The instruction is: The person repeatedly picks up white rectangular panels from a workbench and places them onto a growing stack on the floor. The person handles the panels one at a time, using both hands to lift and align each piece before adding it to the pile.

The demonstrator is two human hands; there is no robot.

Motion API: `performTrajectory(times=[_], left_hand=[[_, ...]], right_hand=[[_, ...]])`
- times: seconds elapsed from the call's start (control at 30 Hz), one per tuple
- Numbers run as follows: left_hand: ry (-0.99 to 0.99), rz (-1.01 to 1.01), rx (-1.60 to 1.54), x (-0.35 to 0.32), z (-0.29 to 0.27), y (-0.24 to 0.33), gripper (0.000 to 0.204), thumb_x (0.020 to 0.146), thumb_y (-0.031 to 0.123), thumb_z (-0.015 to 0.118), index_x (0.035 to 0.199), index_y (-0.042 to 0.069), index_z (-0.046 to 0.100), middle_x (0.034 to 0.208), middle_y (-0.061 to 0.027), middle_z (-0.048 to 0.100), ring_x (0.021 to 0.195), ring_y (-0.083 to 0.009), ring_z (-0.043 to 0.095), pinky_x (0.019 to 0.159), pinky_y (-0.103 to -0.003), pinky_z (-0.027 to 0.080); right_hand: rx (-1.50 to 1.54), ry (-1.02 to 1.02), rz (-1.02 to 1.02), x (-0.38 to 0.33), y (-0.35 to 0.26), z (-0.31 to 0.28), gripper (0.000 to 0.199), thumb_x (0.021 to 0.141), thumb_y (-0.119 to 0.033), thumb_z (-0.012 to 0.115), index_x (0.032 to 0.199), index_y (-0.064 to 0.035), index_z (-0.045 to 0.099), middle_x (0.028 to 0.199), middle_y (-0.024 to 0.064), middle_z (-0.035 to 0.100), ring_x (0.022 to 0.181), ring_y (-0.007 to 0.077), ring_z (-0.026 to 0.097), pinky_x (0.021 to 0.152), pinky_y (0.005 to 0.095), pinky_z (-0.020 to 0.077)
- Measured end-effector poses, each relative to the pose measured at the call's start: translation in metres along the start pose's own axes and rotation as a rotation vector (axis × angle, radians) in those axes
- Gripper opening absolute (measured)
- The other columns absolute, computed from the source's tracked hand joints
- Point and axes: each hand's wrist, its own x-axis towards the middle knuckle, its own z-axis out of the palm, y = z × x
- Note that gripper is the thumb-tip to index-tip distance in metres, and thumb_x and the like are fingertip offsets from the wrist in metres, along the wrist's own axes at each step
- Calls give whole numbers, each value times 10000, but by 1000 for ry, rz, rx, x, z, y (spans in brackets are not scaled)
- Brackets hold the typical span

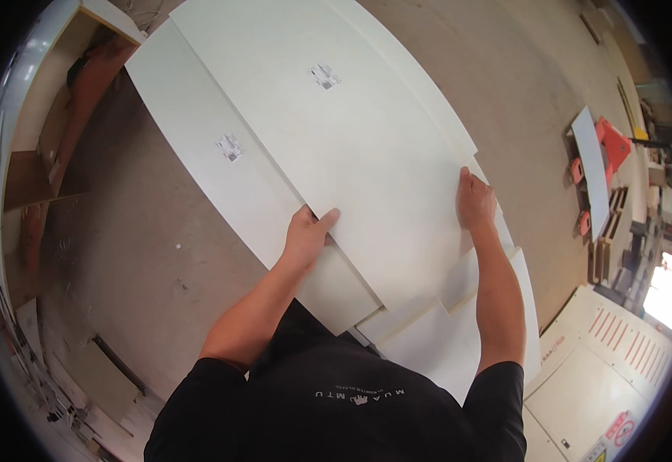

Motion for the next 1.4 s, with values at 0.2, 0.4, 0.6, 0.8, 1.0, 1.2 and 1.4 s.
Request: performTrajectory(times=[0.2,0.4,0.6,0.8,1.0,1.2,1.4], left_hand=[[-4,53,130,6,-6,2,347,946,239,652,1120,-47,562,912,-84,648,759,-152,629,649,-314,535],[5,218,179,-5,-12,-4,392,948,303,650,1071,-60,566,844,-87,637,657,-139,596,579,-285,505],[-8,79,669,-15,-33,29,408,941,337,648,997,-61,579,674,-101,630,515,-233,564,555,-348,491],[911,719,703,18,-129,76,501,961,346,603,1285,-24,511,1241,-187,592,1096,-321,574,961,-392,437],[486,408,-297,75,-176,25,595,956,265,609,1444,-1,395,1377,-142,522,1239,-282,523,1061,-397,395],[281,444,-430,70,-171,28,590,953,198,595,1467,23,363,1402,-138,501,1255,-291,506,1074,-419,384],[351,502,-452,62,-152,40,594,958,155,567,1490,50,323,1436,-140,458,1298,-292,462,1094,-425,360]], right_hand=[[79,8,-102,7,7,-1,587,1003,-510,344,890,-46,686,892,247,677,918,445,625,845,526,468],[-12,-4,-70,-4,1,11,562,1006,-477,359,848,-41,676,870,248,673,885,448,624,818,528,473],[-47,2,-103,-6,-3,-9,400,986,-385,461,928,-53,677,980,212,676,973,419,615,877,506,464],[-65,232,-293,-18,17,10,476,957,-292,523,1404,-135,473,1464,138,428,1360,354,377,1114,506,279],[-35,292,-345,46,3,25,545,982,-385,496,1459,-137,406,1465,172,445,1390,369,366,1144,499,256],[271,-187,-109,151,-46,5,637,1003,-536,387,1449,-86,446,1459,191,472,1370,370,415,1150,421,298],[234,-186,-111,162,-55,14,704,970,-606,396,1374,-46,537,1422,201,512,1349,360,447,1123,419,328]])
